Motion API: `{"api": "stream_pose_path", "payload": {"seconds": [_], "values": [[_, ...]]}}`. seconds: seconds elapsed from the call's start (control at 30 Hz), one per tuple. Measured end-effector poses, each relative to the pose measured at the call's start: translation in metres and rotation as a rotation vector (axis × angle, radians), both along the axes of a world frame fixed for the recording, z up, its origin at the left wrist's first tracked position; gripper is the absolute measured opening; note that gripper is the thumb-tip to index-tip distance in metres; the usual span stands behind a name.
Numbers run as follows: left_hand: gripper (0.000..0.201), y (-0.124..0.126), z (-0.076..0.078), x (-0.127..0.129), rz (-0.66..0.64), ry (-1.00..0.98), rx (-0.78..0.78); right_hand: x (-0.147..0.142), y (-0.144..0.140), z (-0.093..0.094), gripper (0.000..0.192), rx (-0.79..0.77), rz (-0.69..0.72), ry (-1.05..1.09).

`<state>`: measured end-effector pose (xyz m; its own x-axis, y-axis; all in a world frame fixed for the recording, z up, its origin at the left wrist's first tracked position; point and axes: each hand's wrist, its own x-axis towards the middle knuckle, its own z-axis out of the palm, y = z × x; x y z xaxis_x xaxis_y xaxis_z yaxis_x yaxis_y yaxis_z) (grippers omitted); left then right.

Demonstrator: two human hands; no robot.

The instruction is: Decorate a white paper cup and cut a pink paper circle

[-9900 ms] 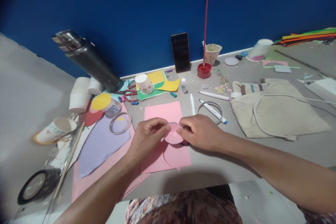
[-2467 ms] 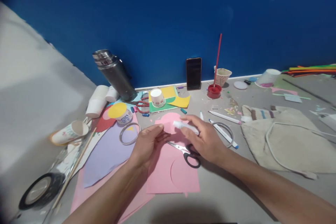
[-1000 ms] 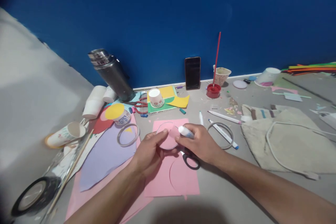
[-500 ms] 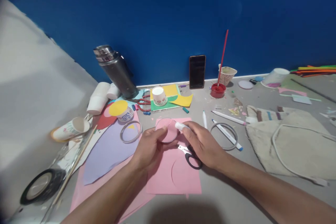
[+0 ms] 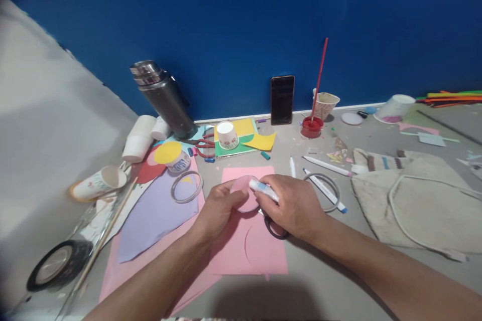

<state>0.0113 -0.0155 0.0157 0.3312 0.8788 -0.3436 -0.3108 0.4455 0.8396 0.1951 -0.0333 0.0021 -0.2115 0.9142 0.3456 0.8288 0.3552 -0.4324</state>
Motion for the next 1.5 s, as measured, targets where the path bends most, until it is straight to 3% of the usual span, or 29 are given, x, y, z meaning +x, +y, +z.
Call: {"api": "stream_pose_path", "payload": {"seconds": [0.2,0.57,0.7,1.07,1.5], "values": [[0.018,-0.002,-0.002,0.000,-0.002,0.225,0.126,0.000,-0.003,-0.004,0.032,0.005,-0.009,-0.084],[0.019,-0.001,0.004,-0.001,-0.005,0.390,0.227,-0.003,-0.008,-0.002,0.037,0.148,-0.010,-0.162],[0.020,0.000,0.006,-0.001,-0.005,0.409,0.217,-0.003,-0.008,-0.001,0.039,0.206,0.010,-0.183],[0.016,0.001,0.007,-0.004,-0.071,0.356,0.258,0.001,-0.007,0.002,0.029,0.180,0.039,-0.127],[0.015,0.004,0.005,-0.006,-0.110,0.402,0.298,-0.002,-0.010,0.006,0.022,0.113,-0.050,-0.239]]}}
